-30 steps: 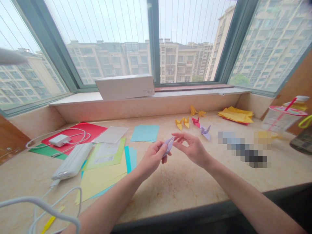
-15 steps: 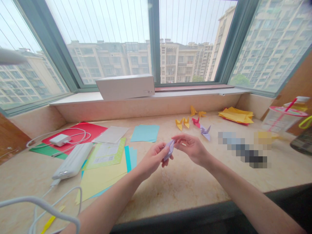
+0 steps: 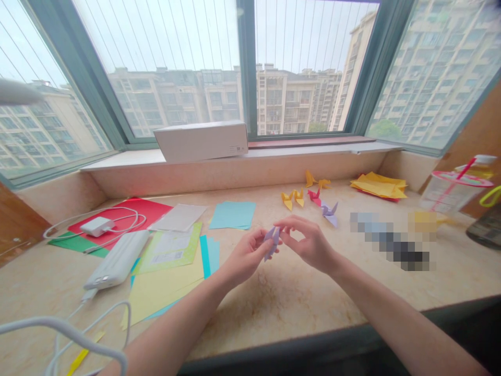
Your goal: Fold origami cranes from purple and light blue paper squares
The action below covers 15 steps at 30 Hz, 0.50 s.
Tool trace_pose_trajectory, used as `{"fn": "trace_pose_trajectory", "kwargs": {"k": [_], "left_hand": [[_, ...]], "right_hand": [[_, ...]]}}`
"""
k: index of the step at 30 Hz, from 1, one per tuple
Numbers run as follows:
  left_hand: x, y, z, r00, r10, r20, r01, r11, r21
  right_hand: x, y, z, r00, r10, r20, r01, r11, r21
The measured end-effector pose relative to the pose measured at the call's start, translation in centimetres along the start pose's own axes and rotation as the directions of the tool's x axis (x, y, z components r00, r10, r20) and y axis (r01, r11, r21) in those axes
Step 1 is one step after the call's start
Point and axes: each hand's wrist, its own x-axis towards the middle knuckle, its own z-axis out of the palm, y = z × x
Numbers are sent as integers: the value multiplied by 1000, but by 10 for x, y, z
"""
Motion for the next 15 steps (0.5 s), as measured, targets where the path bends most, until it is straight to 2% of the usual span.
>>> {"fn": "trace_pose_trajectory", "kwargs": {"k": [4, 9, 12, 15], "left_hand": [[-2, 1, 3, 999, 9, -38, -9, 1000, 11], [-5, 3, 7, 994, 20, -104, -13, 998, 66], [-6, 4, 6, 990, 88, -112, -61, 973, 223], [-6, 6, 5, 979, 167, -113, -109, 909, 402]], "right_hand": [[-1, 0, 3, 999, -23, -39, 21, 999, -47], [-1, -1, 6, 1000, -2, -11, 1, 998, -58], [-1, -2, 6, 1000, -1, 15, 2, 998, -67], [-2, -3, 4, 999, -13, 43, 16, 997, -76]]}}
